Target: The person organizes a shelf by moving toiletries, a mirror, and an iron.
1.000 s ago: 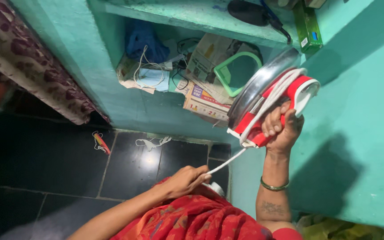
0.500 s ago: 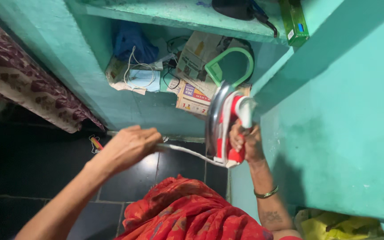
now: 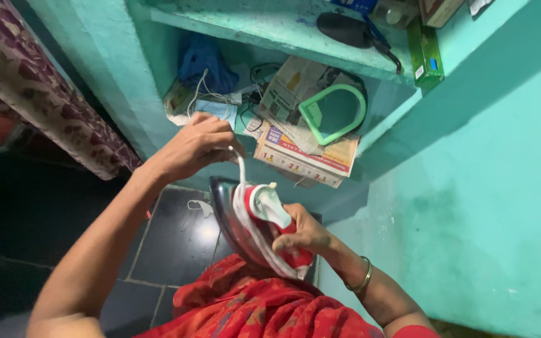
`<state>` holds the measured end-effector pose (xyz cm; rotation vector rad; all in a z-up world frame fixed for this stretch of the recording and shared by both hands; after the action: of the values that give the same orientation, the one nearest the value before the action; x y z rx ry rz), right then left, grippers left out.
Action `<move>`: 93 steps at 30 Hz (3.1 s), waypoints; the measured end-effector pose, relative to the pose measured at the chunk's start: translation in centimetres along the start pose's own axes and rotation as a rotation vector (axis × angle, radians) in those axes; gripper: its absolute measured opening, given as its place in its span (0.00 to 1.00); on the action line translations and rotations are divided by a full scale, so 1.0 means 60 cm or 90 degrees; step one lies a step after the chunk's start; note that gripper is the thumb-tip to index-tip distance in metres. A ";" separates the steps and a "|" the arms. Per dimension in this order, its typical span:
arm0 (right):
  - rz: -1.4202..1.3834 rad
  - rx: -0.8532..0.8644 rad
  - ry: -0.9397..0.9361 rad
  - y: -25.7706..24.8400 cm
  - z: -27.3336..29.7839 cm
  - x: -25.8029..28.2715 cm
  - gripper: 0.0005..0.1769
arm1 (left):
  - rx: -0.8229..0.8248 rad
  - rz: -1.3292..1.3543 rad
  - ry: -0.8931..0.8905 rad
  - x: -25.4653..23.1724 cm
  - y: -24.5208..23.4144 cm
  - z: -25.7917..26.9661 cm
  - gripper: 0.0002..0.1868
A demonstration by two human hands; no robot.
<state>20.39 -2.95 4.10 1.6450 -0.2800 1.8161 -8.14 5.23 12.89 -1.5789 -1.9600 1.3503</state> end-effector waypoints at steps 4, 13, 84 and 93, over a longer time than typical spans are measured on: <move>0.038 0.027 0.001 0.025 0.006 0.053 0.28 | -0.140 0.649 -0.235 0.045 0.104 0.046 0.10; 0.026 0.010 -0.023 -0.001 -0.036 0.144 0.18 | -0.581 1.115 -0.126 0.058 0.249 0.050 0.15; 0.831 -0.223 -0.263 -0.359 -0.676 0.561 0.17 | -0.611 0.446 -0.146 0.675 -0.192 -0.177 0.34; 0.841 -0.277 -0.244 -0.369 -0.718 0.544 0.24 | -0.624 0.064 -0.158 0.690 -0.195 -0.216 0.33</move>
<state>-0.67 48.80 21.08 1.5203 -2.1552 1.9351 -21.09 48.18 15.71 -1.9420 -2.9918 0.6039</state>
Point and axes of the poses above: each hand's wrist, its own z-axis away from the middle knuckle, its own y-axis out of the palm, x = y × z, the point moved 2 cm from there along -z, towards the middle knuckle, and after that the axes turned 8 degrees about y, right-handed, at the moved point
